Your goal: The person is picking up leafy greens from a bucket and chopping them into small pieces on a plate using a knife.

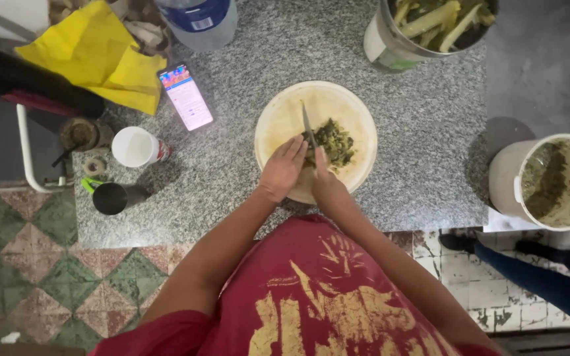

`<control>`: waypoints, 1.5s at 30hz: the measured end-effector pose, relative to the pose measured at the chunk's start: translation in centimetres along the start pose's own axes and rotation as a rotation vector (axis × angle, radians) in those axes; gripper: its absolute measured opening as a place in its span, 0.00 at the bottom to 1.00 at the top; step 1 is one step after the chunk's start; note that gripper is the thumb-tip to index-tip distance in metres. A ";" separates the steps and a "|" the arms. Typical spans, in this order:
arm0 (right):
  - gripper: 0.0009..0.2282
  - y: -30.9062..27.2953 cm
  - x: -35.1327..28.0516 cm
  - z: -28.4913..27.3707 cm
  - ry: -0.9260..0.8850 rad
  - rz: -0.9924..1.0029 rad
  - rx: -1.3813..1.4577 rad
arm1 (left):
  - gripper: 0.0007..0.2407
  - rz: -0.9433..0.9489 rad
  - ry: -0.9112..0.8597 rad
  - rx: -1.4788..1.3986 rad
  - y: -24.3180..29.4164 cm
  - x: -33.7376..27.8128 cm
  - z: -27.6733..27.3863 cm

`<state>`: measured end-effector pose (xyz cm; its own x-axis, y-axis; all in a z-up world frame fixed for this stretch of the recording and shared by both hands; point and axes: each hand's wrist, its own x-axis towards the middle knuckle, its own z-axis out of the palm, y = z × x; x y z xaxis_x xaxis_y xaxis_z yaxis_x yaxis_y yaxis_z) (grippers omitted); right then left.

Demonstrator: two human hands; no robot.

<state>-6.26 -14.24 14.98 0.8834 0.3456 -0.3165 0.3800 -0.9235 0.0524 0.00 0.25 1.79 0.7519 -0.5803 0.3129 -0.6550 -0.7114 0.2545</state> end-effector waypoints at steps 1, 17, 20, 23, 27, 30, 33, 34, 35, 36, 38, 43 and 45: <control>0.26 0.3 0.6 3.1 0.113 0.022 -0.004 | 0.19 -0.015 -0.031 -0.018 0.1 0.0 0.3; 0.27 3.9 -6.4 -12.8 -0.272 0.471 1.125 | 0.26 0.326 0.090 -0.041 0.2 1.7 -6.7; 0.32 4.1 -7.2 -13.0 -0.235 0.426 1.080 | 0.28 0.177 -0.130 -0.044 -0.8 1.3 -4.9; 0.30 4.3 -7.8 -14.2 -0.380 0.505 1.099 | 0.37 0.097 -0.246 -0.019 -1.0 1.5 -4.8; 0.30 4.2 -8.1 -12.4 -0.303 0.457 1.138 | 0.37 0.059 -0.296 -0.045 -0.9 2.1 -4.8; 0.32 3.9 -8.1 -11.8 -0.312 0.433 1.105 | 0.34 -0.001 -0.397 -0.056 -0.5 2.3 -5.3; 0.32 3.8 -8.5 -12.9 -0.337 0.446 1.114 | 0.34 0.021 -0.363 -0.036 -0.7 1.8 -4.8; 0.32 3.8 -8.6 -13.5 -0.356 0.462 1.132 | 0.34 0.041 -0.316 -0.038 -0.9 1.7 -4.4; 0.32 3.6 -8.8 -13.3 -0.349 0.455 1.129 | 0.34 0.039 -0.308 -0.032 -1.0 1.6 -4.4; 0.31 3.5 -8.8 -13.1 -0.334 0.438 1.137 | 0.34 0.003 -0.371 -0.059 -1.2 1.8 -4.2; 0.31 3.7 -8.9 -13.2 -0.311 0.420 1.144 | 0.34 -0.030 -0.428 -0.081 -1.1 2.4 -4.5; 0.30 4.1 -8.9 -12.2 -0.319 0.414 1.140 | 0.35 -0.026 -0.496 -0.028 -1.1 2.4 -4.5; 0.31 4.2 -8.9 -12.1 -0.315 0.419 1.138 | 0.35 -0.025 -0.482 -0.042 -1.1 2.4 -4.5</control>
<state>-9.28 -19.16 29.44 0.7152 0.0811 -0.6942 -0.5047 -0.6273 -0.5932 2.20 1.44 6.32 0.7102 -0.6876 -0.1509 -0.6309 -0.7168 0.2968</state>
